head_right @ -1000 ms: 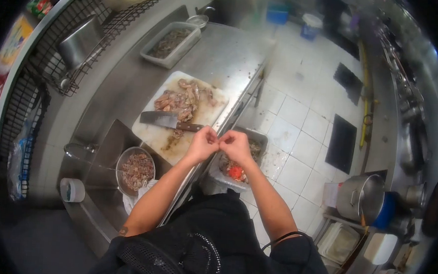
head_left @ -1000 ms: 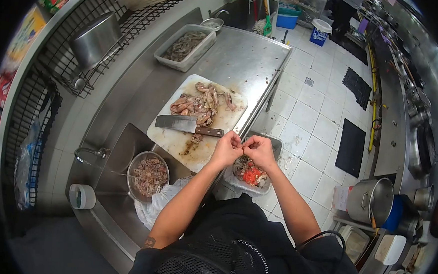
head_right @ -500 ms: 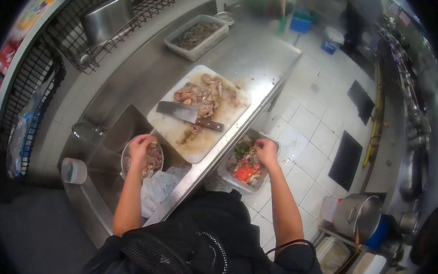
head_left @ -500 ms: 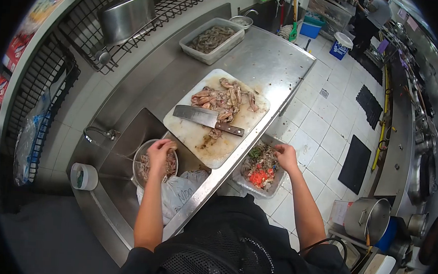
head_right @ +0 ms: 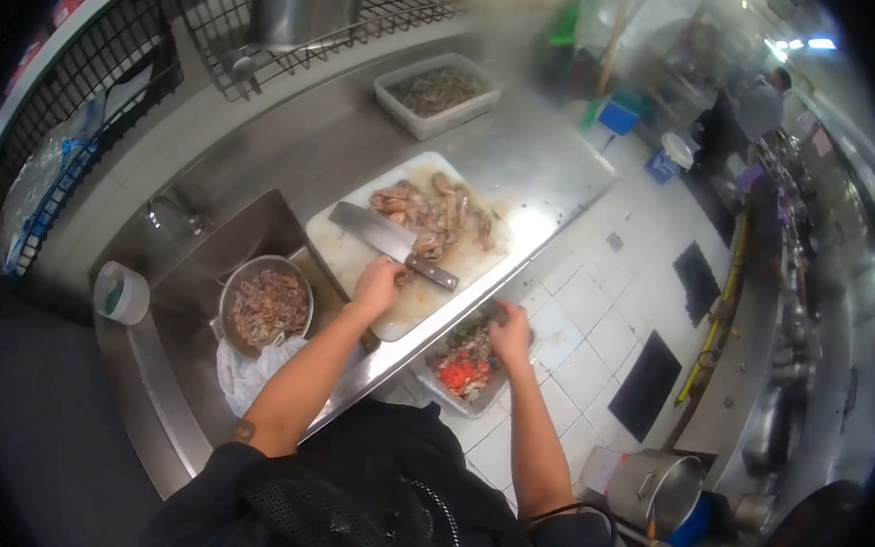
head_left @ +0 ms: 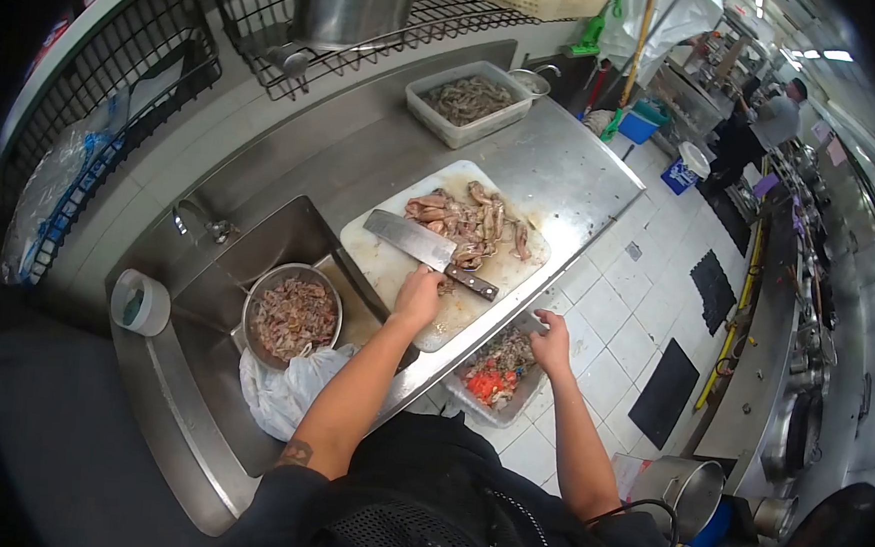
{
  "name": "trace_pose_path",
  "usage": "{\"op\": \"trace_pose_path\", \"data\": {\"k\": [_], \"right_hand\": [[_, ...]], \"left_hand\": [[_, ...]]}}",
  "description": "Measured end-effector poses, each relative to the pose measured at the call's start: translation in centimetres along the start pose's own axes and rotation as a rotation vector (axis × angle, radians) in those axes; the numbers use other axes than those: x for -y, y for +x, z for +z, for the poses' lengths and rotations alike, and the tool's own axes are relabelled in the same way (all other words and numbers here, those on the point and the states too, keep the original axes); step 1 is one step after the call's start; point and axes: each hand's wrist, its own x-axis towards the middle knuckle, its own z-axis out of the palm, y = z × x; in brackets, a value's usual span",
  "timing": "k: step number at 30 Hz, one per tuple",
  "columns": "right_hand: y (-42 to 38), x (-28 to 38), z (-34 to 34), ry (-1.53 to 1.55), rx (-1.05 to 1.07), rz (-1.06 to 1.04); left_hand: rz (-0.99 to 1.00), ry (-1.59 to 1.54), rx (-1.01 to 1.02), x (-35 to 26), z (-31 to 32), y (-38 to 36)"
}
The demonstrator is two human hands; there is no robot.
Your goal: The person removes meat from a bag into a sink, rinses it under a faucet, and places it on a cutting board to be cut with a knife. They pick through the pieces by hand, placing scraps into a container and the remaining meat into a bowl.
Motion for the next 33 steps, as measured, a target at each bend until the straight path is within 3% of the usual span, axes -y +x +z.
{"op": "trace_pose_path", "data": {"k": [2, 5, 8, 10, 12, 13, 15, 16, 18, 25, 27, 31, 33], "right_hand": [[-0.7, 1.9, -1.1, 0.013, -0.015, 0.009], [-2.2, 2.7, -1.4, 0.116, -0.004, -0.046], [-3.3, 2.2, -1.1, 0.244, 0.096, 0.000], [-4.0, 3.4, -1.4, 0.308, 0.088, 0.057], [-4.1, 3.2, -0.9, 0.346, 0.131, 0.020], [-4.0, 3.2, -0.6, 0.395, 0.102, 0.031], [-3.7, 4.5, -0.9, 0.485, 0.018, 0.021], [-3.4, 5.3, -1.1, 0.556, -0.041, -0.003], [-2.4, 6.1, -1.5, 0.627, -0.143, -0.099], [-1.3, 4.3, -3.7, 0.863, -0.226, -0.142], [-1.6, 3.0, -4.5, 1.045, -0.191, -0.014], [-1.9, 0.9, -5.8, 1.144, -0.245, 0.088], [-2.2, -0.5, -6.4, 1.166, -0.244, 0.079]], "left_hand": [[0.045, 0.036, 0.087, -0.4, -0.5, -0.2], [0.204, -0.102, 0.009, 2.5, 0.9, 0.9], [0.134, -0.023, 0.048, 0.4, -0.7, 0.2], [0.199, -0.010, 0.052, -0.3, -0.8, 0.1], [0.041, -0.170, 0.083, -1.6, -1.0, -0.2], [0.061, -0.155, 0.101, -2.3, -0.9, 0.1], [-0.010, -0.551, 0.146, -4.6, -0.5, 0.6], [0.004, -0.542, 0.159, -5.8, -0.3, 0.7], [0.025, -0.708, 0.310, -9.7, -1.0, 0.4], [0.231, -0.540, 0.363, -17.7, 1.6, 0.3], [0.282, -0.391, 0.347, -18.8, 2.8, 0.6], [0.341, -0.428, 0.428, -21.1, 5.2, 0.9], [0.277, -0.572, 0.455, -22.4, 6.4, 0.8]]}}
